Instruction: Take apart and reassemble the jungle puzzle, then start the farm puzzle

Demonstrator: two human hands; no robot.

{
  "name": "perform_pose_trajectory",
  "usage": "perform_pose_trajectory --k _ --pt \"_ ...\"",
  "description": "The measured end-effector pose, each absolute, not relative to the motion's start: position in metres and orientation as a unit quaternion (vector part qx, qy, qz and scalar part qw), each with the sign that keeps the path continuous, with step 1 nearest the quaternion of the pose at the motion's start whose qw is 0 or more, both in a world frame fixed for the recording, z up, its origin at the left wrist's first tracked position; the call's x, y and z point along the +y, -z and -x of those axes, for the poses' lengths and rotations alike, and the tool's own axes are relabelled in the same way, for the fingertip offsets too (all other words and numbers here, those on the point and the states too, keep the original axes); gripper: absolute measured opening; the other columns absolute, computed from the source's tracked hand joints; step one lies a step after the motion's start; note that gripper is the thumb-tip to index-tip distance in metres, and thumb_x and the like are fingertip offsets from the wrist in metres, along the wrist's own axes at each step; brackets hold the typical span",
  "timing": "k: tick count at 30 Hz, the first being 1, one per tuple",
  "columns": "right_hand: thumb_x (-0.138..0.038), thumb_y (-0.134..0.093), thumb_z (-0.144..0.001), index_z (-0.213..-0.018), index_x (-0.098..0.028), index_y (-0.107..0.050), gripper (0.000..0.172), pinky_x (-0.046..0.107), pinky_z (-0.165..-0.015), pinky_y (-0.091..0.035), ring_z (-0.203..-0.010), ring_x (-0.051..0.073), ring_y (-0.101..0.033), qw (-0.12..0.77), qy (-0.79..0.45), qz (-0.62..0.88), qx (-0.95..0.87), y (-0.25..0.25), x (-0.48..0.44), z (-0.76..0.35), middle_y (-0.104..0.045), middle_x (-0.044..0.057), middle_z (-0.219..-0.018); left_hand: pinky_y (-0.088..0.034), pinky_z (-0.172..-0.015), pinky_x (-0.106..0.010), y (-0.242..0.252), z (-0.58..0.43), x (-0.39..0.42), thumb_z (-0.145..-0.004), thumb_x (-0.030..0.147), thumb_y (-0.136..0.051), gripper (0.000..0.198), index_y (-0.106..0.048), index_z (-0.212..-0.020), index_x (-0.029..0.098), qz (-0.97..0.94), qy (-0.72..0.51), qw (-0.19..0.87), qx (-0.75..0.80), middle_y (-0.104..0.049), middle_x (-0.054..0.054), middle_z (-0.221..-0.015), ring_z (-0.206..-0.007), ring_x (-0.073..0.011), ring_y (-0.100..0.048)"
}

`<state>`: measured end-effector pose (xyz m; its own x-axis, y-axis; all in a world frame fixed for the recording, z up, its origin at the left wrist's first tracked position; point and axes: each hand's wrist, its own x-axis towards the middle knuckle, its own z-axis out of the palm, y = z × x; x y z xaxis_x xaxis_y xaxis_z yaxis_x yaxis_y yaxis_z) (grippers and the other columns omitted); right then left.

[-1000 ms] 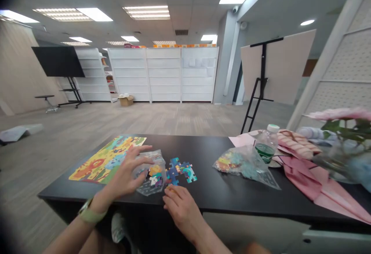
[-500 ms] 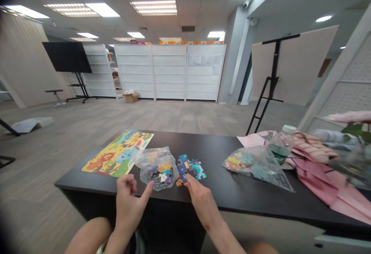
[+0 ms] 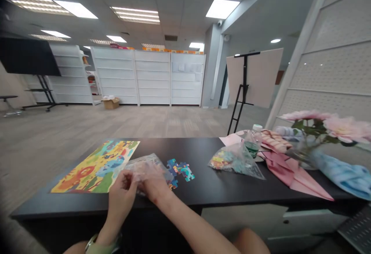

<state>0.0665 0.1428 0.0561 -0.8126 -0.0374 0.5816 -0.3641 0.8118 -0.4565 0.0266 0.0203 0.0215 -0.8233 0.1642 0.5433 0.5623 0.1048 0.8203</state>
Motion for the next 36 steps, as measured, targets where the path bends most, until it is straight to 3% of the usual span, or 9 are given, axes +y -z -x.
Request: perform_pose_trajectory --k 4,6,9,13,15,20,26,30,36 --pt "-0.018 -0.052 -0.093 -0.098 -0.017 -0.072 0.021 0.025 -0.082 -0.058 -0.085 0.018 -0.071 0.231 -0.248 -0.199 -0.920 -0.046 0.150 -0.093 -0.077 0.005 -0.092 -0.044 -0.052 -0.023 -0.022 -0.025 0.015 -0.083 0.038 -0.067 0.020 -0.056 -0.080 0.021 0.222 0.619 0.167 -0.734 -0.050 0.006 -0.060 -0.052 -0.0142 -0.052" --pt "-0.013 -0.047 -0.093 -0.113 -0.017 -0.071 0.031 0.031 -0.094 -0.056 -0.100 0.020 -0.070 0.222 -0.240 -0.225 -0.918 -0.041 0.168 -0.123 -0.076 0.009 -0.109 -0.042 -0.051 -0.022 -0.025 -0.026 0.011 -0.083 0.040 -0.067 0.023 -0.054 -0.077 0.022 0.212 0.619 0.167 -0.737 -0.045 0.008 -0.058 -0.051 -0.0132 -0.048" --pt "-0.011 -0.040 -0.093 -0.110 -0.019 -0.073 0.038 0.033 -0.090 -0.057 -0.094 0.020 -0.071 0.216 -0.248 -0.082 -0.941 -0.042 0.212 -0.138 -0.077 0.008 -0.099 -0.039 -0.049 -0.022 -0.029 -0.036 0.003 -0.083 0.043 -0.069 0.028 -0.050 -0.080 0.023 0.208 0.614 0.182 -0.739 -0.039 0.008 -0.060 -0.051 -0.0123 -0.043" --pt "-0.020 -0.052 -0.092 -0.135 -0.023 -0.066 0.046 0.052 -0.115 -0.038 -0.137 0.029 -0.052 0.157 -0.222 -0.027 -0.962 -0.047 0.266 -0.113 -0.060 0.012 -0.145 -0.049 -0.060 -0.030 -0.015 -0.067 -0.005 -0.080 0.035 -0.072 0.031 -0.050 -0.100 0.024 0.287 0.557 0.293 -0.722 -0.058 -0.005 -0.094 -0.074 -0.0202 -0.057" --pt "-0.027 -0.060 -0.089 -0.138 -0.028 -0.064 0.048 0.062 -0.118 -0.030 -0.146 0.035 -0.042 0.110 -0.208 -0.026 -0.972 -0.044 0.279 -0.111 -0.053 0.011 -0.153 -0.054 -0.069 -0.038 0.001 -0.087 -0.002 -0.082 0.026 -0.062 0.026 -0.051 -0.106 0.026 0.379 0.520 0.297 -0.706 -0.061 -0.011 -0.108 -0.093 -0.0283 -0.064" --pt "-0.037 -0.053 -0.098 -0.147 -0.031 -0.055 0.049 0.064 -0.120 -0.026 -0.151 0.034 -0.033 0.074 -0.177 -0.004 -0.981 -0.024 0.281 -0.161 -0.044 0.008 -0.160 -0.056 -0.070 -0.037 0.019 -0.119 0.034 -0.083 0.011 -0.053 0.023 -0.060 -0.099 0.026 0.563 0.413 0.162 -0.697 -0.067 -0.008 -0.090 -0.080 -0.0238 -0.066" --pt "-0.030 -0.050 -0.100 -0.147 -0.019 -0.055 0.048 0.057 -0.123 -0.028 -0.150 0.029 -0.036 0.156 -0.199 0.003 -0.968 -0.023 0.292 -0.206 -0.046 0.014 -0.158 -0.045 -0.110 -0.056 -0.002 -0.118 0.086 -0.081 0.033 -0.081 0.076 -0.048 -0.149 0.023 0.547 0.257 0.079 -0.792 -0.050 -0.014 -0.153 -0.136 -0.0387 -0.049" --pt "-0.023 -0.065 -0.089 -0.148 -0.021 -0.054 0.060 0.055 -0.120 -0.036 -0.147 0.031 -0.042 0.119 -0.199 -0.033 -0.972 -0.023 0.305 -0.232 -0.047 0.014 -0.157 -0.047 -0.106 -0.051 -0.002 -0.108 0.095 -0.094 0.018 -0.066 0.050 -0.056 -0.142 0.025 0.561 0.192 0.081 -0.801 -0.057 -0.009 -0.148 -0.131 -0.0332 -0.054" --pt "-0.017 -0.046 -0.103 -0.134 -0.021 -0.065 0.037 0.040 -0.109 -0.051 -0.127 0.022 -0.063 0.193 -0.226 -0.052 -0.953 -0.024 0.300 -0.247 -0.071 0.009 -0.132 -0.050 -0.097 -0.048 -0.016 -0.089 0.093 -0.090 0.004 -0.059 0.062 -0.052 -0.145 0.031 0.626 0.151 0.038 -0.764 -0.063 -0.006 -0.135 -0.115 -0.0307 -0.058"
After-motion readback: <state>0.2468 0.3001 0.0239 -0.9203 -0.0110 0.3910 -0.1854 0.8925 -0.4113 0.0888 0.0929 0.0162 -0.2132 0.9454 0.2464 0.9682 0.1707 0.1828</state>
